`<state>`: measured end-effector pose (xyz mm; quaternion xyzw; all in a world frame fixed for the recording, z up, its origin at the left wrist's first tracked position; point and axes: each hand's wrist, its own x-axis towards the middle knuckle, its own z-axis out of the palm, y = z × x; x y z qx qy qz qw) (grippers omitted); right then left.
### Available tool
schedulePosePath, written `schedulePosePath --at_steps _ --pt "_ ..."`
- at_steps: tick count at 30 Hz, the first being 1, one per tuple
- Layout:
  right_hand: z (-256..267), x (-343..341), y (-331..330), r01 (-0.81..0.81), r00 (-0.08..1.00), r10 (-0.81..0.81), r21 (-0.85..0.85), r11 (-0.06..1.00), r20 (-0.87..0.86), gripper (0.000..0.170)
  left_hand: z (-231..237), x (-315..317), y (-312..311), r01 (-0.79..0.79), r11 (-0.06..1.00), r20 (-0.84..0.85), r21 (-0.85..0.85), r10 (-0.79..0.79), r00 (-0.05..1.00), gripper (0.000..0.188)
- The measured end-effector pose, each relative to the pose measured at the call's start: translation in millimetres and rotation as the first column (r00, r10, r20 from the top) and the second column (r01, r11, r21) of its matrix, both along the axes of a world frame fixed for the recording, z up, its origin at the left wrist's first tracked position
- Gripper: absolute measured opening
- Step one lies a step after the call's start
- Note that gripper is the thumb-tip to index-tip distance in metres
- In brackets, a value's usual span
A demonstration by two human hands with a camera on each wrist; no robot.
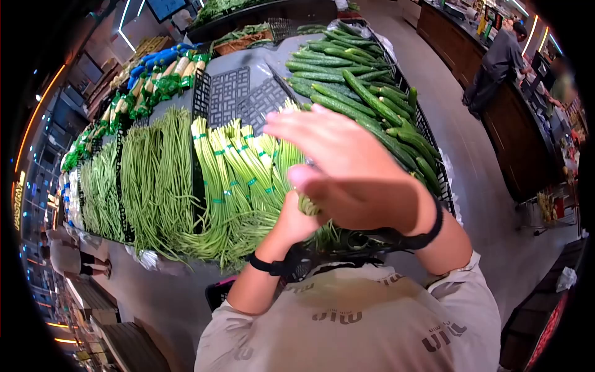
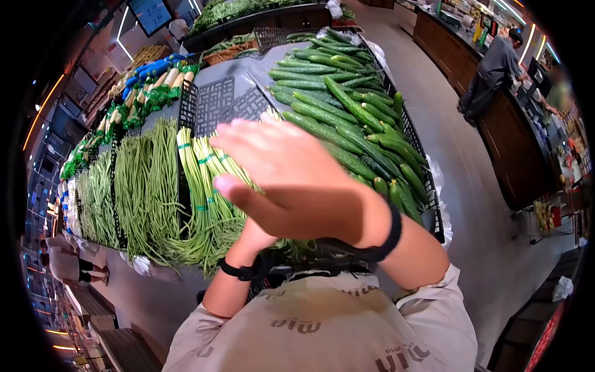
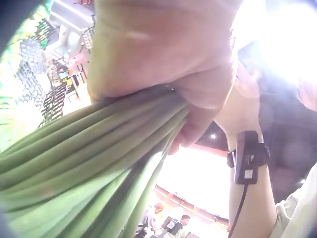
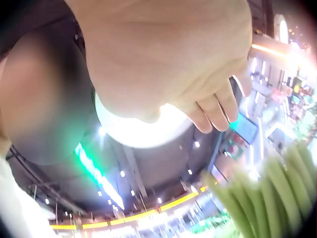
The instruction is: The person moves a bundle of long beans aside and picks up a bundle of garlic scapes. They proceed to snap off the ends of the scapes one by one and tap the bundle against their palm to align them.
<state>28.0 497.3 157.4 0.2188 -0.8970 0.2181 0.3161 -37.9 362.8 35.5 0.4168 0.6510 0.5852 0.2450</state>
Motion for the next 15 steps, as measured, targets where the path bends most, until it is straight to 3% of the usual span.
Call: schedulePosePath --at_steps 1,2,3,5,6,7,9,10,12,13,14,15 --pt "-11.6 -3.9 -6.6 0.04 0.998 -0.04 -0.004 0.999 -0.052 0.036 -2.1 1.6 0.4 -0.033 0.999 -0.032 -0.009 0.033 0.999 0.047" --pt "-20.1 -5.5 -9.2 -0.061 0.861 -0.022 0.147 0.987 0.508 0.04 -17.5 -2.4 -0.8 -0.124 0.992 -0.201 0.009 0.124 0.972 0.046" --pt "-19.2 -6.2 -6.5 -0.056 0.86 -0.023 0.139 0.989 0.509 0.04 -13.3 1.3 -3.0 -0.119 0.993 -0.201 0.001 0.116 0.973 0.046" --pt "-2.3 -9.4 12.3 0.072 0.881 -0.041 -0.049 0.996 0.471 0.045 1.6 5.8 0.4 -0.105 0.993 -0.024 0.044 0.106 0.994 0.041" --pt "24.8 2.0 17.7 0.167 0.867 -0.033 -0.228 0.959 0.498 0.049 -4.4 2.3 1.6 -0.091 0.996 -0.009 0.028 0.091 0.996 0.043" --pt "26.5 7.3 15.1 0.108 0.979 -0.039 -0.345 0.932 0.202 0.04 -8.0 0.5 3.5 -0.096 0.995 0.006 0.032 0.096 0.995 0.043" --pt "8.7 -3.9 2.6 0.029 0.98 -0.045 0.081 0.996 0.195 0.031 -14.6 -3.6 1.6 -0.119 0.992 -0.018 0.039 0.119 0.993 0.047" --pt "0.0 -9.3 -4.7 0.025 0.98 -0.04 0.077 0.997 0.197 0.031 -29.3 -6.8 3.5 -0.126 0.991 -0.155 0.046 0.132 0.979 0.051" --pt "-10.5 -17.8 -13.1 0.023 0.809 -0.113 0.16 0.987 0.577 0.019 -41.2 -10.7 6.1 -0.101 0.992 -0.106 0.08 0.11 0.988 0.052" --pt "-6.9 -19.6 -5.3 0.022 0.811 -0.119 0.173 0.985 0.573 0.019 -42.6 -14.0 9.3 -0.083 0.989 -0.056 0.124 0.091 0.994 0.054" --pt "-1.5 -17.6 7.9 0.049 0.946 -0.096 0.154 0.987 0.311 0.021 -45.7 -14.9 5.5 -0.117 0.992 -0.002 0.047 0.118 0.993 0.056" --pt "4.3 -15.2 16.0 0.069 0.997 -0.072 0.127 0.99 0.024 0.024 -44.9 -19.2 7.4 -0.113 0.992 0.001 0.054 0.113 0.994 0.056"
